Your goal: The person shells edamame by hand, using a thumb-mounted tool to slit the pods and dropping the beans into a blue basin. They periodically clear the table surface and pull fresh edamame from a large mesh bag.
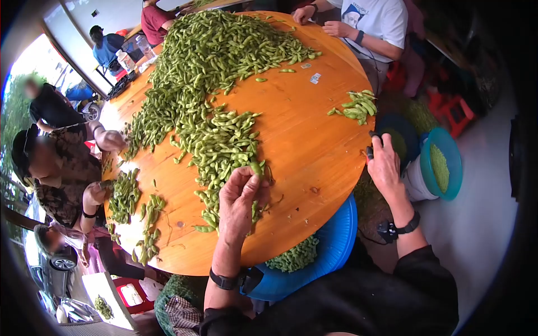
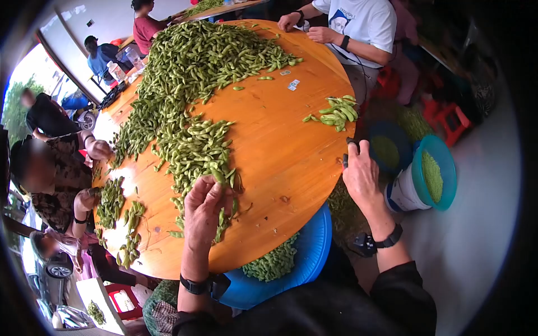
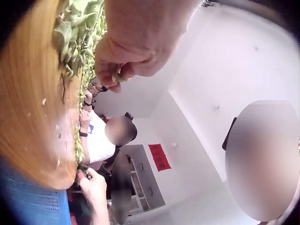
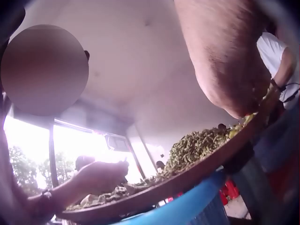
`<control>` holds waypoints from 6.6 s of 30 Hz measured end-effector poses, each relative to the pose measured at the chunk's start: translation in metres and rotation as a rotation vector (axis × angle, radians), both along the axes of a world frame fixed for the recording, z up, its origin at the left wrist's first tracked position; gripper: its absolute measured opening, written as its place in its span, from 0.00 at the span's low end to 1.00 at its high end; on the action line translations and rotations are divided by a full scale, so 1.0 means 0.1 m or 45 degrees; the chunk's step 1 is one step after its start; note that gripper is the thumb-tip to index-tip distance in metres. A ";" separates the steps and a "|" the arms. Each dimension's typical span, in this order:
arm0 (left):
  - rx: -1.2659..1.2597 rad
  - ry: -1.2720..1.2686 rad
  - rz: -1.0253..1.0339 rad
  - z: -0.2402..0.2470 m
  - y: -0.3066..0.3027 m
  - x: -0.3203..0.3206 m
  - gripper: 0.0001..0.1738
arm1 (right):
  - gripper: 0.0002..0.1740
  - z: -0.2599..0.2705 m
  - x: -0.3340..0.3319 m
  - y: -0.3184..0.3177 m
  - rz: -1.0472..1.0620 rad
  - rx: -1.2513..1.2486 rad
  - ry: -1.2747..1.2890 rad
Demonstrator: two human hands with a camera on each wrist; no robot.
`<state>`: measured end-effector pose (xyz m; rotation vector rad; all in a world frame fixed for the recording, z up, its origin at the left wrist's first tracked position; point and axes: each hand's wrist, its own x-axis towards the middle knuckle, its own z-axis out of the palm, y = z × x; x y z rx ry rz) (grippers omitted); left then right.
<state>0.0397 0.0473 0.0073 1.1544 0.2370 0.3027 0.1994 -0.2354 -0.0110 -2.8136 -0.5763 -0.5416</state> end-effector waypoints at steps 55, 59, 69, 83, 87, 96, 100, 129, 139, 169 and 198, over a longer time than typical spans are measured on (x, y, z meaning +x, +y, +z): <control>1.059 0.203 -0.217 0.01 0.03 -0.09 0.19 | 0.09 0.25 -0.58 1.30 1.104 0.877 0.883; 0.130 0.283 -0.257 0.05 -0.02 -0.04 0.21 | 0.10 0.30 -0.73 1.40 0.987 0.873 0.605; -0.392 0.131 0.153 -0.07 -0.27 0.04 0.20 | 0.23 0.01 -0.97 1.60 1.050 0.689 0.072; 0.469 0.281 -0.729 0.22 -0.35 -0.54 0.11 | 0.10 0.35 -0.37 0.51 0.654 1.514 1.259; 0.910 -0.021 -0.859 0.04 -0.39 -0.79 0.13 | 0.05 0.29 -0.04 0.13 0.392 0.836 0.736; 1.969 0.295 0.315 0.03 0.35 -0.41 0.16 | 0.20 0.33 -0.01 0.15 0.211 0.418 0.188; 1.967 0.377 0.142 0.06 0.39 -0.32 0.17 | 0.18 0.39 -0.24 0.50 0.474 0.568 0.355; 0.516 0.246 0.178 -0.07 0.20 -0.11 0.04 | 0.08 0.23 -0.54 1.54 0.910 1.318 1.862; -0.480 0.164 -0.374 -0.02 0.28 -0.18 0.05 | 0.13 0.10 -0.47 1.43 1.152 1.751 2.492; 0.518 0.307 -0.092 0.03 -0.14 -0.09 0.15 | 0.04 0.24 -0.87 1.30 0.892 1.039 0.680; -0.351 0.075 0.228 -0.10 -0.34 0.01 0.17 | 0.22 -0.07 -1.00 1.53 1.040 0.692 0.143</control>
